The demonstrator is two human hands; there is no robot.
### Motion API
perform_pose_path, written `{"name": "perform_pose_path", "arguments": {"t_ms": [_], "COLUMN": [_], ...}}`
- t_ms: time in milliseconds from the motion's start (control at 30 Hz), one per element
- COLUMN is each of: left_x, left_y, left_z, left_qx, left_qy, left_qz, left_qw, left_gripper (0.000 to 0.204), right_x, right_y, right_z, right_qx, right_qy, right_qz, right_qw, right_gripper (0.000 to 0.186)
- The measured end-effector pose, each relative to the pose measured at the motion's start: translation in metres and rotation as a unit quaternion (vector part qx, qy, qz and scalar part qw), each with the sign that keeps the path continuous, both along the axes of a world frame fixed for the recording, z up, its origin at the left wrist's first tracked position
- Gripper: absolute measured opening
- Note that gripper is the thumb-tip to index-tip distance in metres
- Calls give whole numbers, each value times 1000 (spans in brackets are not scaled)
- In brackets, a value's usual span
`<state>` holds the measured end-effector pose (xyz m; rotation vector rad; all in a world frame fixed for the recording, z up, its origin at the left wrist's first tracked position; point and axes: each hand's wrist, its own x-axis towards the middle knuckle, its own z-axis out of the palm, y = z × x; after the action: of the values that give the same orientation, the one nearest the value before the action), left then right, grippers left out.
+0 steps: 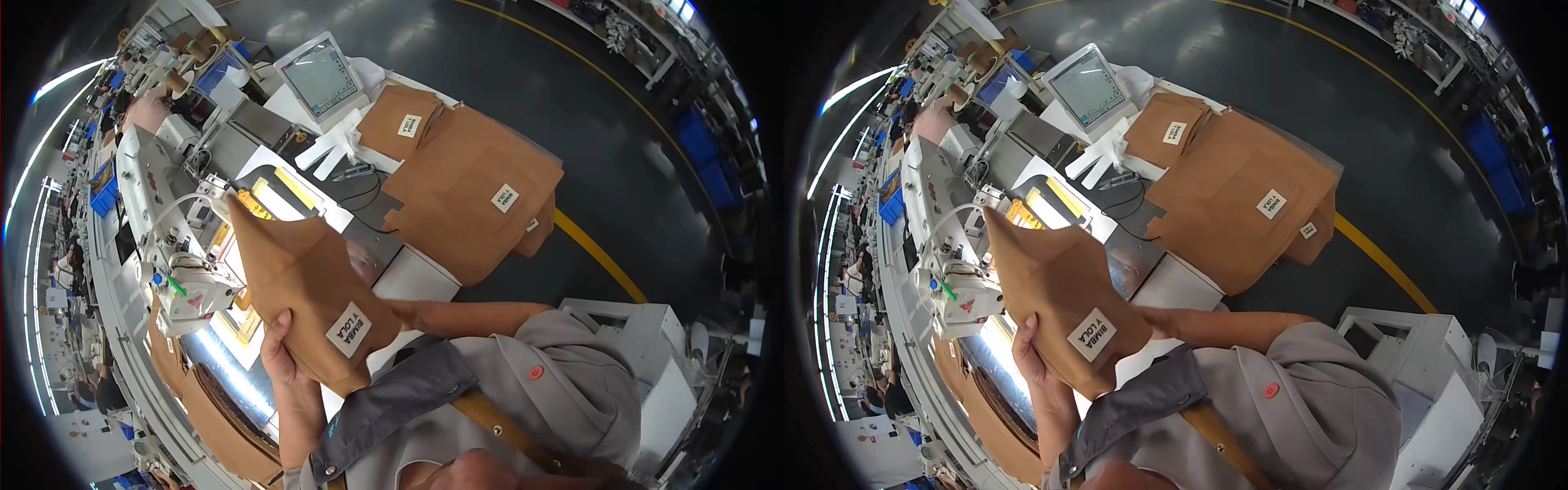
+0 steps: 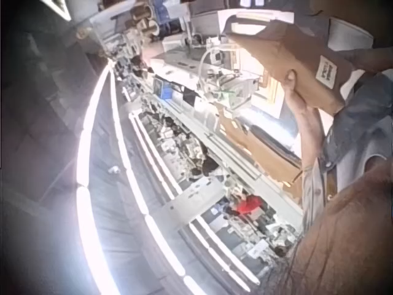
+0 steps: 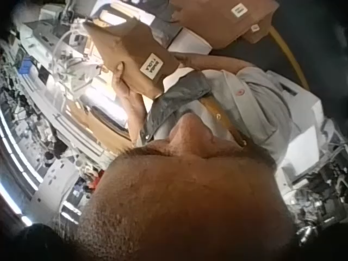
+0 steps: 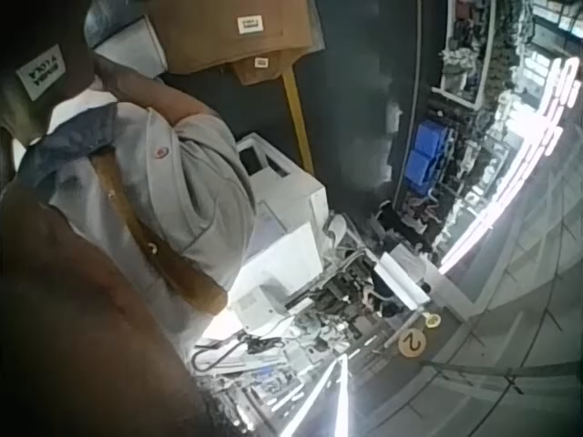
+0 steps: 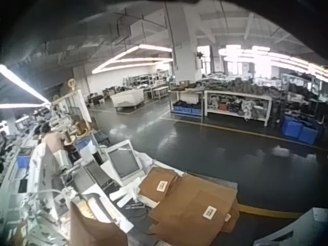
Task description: Operating an industrial sewing machine to stitch leather panels for bags.
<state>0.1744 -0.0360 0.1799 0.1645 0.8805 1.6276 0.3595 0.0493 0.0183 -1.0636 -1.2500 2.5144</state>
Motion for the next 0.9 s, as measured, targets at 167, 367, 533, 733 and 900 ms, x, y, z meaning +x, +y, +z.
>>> {"name": "perform_pose_path", "arguments": {"t_ms": [167,367,533,733,900], "left_x": [20,55,100,100,119], "left_y": [48,81,77,69,77], "left_z": [-9,-108,-177,-179,-159], "left_qx": [-11,-88,-36,-87,-51], "left_qy": [111,261,335,384,503], "left_qz": [-17,-127,-256,-333,-346], "left_qw": [994,953,906,857,790], "left_gripper": [54,37,29,39,57], "right_x": [48,186,314,343,336], "right_y": [59,156,204,212,229], "right_z": [23,92,30,6,-2], "right_qx": [46,251,474,486,472], "right_qy": [133,-8,-278,-407,-353], "right_qz": [-319,-402,-304,-309,-377], "right_qw": [937,880,778,709,714], "right_gripper": [51,29,24,26,28]}}
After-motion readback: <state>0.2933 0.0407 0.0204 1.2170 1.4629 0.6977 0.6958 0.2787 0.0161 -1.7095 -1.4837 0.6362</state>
